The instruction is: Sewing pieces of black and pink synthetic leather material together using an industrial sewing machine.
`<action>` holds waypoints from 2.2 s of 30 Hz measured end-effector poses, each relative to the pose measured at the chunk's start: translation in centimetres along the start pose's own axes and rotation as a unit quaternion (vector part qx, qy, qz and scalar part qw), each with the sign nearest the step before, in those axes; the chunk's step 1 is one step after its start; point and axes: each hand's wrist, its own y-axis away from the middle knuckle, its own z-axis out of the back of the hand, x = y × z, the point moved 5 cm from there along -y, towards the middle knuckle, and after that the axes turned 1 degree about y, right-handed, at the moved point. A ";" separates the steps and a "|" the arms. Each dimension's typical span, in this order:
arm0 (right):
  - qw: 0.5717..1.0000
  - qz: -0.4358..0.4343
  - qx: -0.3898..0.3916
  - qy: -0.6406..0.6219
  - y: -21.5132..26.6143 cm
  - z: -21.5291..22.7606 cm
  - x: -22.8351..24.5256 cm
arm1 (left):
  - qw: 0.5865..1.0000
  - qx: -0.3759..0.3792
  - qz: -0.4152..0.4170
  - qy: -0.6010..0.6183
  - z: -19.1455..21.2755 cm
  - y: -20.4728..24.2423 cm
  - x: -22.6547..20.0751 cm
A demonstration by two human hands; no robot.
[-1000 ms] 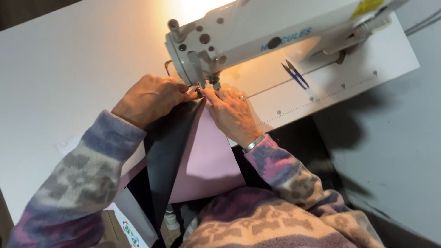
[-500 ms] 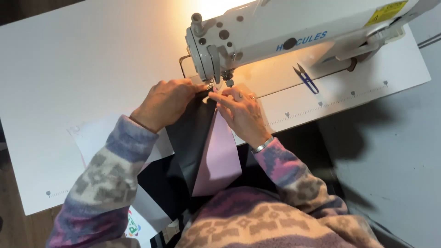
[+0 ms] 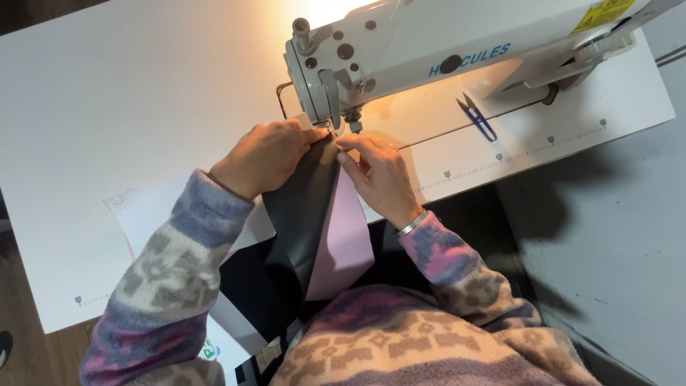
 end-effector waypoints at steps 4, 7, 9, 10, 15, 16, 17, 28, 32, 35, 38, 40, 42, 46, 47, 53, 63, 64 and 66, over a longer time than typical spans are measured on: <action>0.999 0.000 -0.016 -0.044 -0.9 -0.2 0.5 | 0.996 -0.002 0.043 0.080 0.7 -0.1 -0.3; 0.997 -0.070 0.011 -0.038 -1.3 -1.6 -0.5 | 0.989 -0.034 0.074 0.120 1.0 0.9 -0.1; 0.986 -0.155 0.052 -0.030 -1.8 -2.7 -2.4 | 0.990 -0.032 0.063 0.119 1.0 1.0 -0.2; 0.986 -0.156 0.052 -0.029 -1.8 -2.9 -2.8 | 0.990 -0.032 0.063 0.120 0.7 1.1 0.1; 0.939 -0.113 0.013 -0.324 -2.2 -2.7 -2.1 | 0.981 -0.055 0.056 0.180 0.8 1.2 0.4; 0.939 -0.114 0.009 -0.323 -2.2 -2.6 -2.1 | 0.981 -0.053 0.052 0.180 0.8 1.2 0.0; 0.935 -0.144 0.006 -0.323 -2.2 -2.6 -2.4 | 0.985 -0.056 0.066 0.152 0.9 1.2 -0.1; 0.974 -0.165 0.102 -0.119 -1.6 -2.3 -2.0 | 0.988 -0.068 0.126 -0.055 0.3 2.0 -2.7; 0.887 -0.290 0.139 -0.331 0.8 -2.6 -2.0 | 0.986 -0.139 0.094 -0.005 0.8 2.4 -1.8; 0.858 -0.303 0.129 -0.395 3.7 -2.3 -1.3 | 0.987 -0.125 0.092 -0.042 1.3 2.2 -2.1; 0.838 -0.286 0.119 -0.450 6.8 -1.7 -0.3 | 0.988 -0.121 0.085 -0.047 1.0 2.4 -2.2; 0.838 -0.267 0.123 -0.459 8.5 -1.7 0.1 | 0.988 -0.134 0.073 -0.025 1.2 2.3 -2.2; 0.828 -0.315 0.137 -0.443 10.6 -2.4 -0.2 | 0.990 -0.106 0.064 -0.071 1.5 2.4 -2.6; 0.897 -0.235 0.115 -0.357 9.3 -1.6 1.5 | 0.991 -0.090 0.069 -0.075 1.8 2.4 -2.5; 0.935 -0.236 0.151 -0.218 8.9 -1.3 1.7 | 0.991 -0.092 0.065 -0.075 1.7 2.3 -2.3; 0.988 0.025 0.033 0.147 2.9 0.9 2.1 | 0.990 -0.102 0.061 -0.079 1.8 2.7 -2.4; 1.000 0.019 0.005 0.025 0.1 0.1 -0.7 | 0.973 -0.172 0.105 0.117 2.1 4.4 -2.3; 0.999 0.020 0.003 0.025 -0.4 0.4 -1.4 | 0.973 -0.173 0.103 0.116 2.1 4.3 -1.8; 0.999 -0.011 -0.004 -0.031 -0.3 1.0 -3.1 | 0.956 -0.199 0.117 0.182 1.8 4.8 -1.2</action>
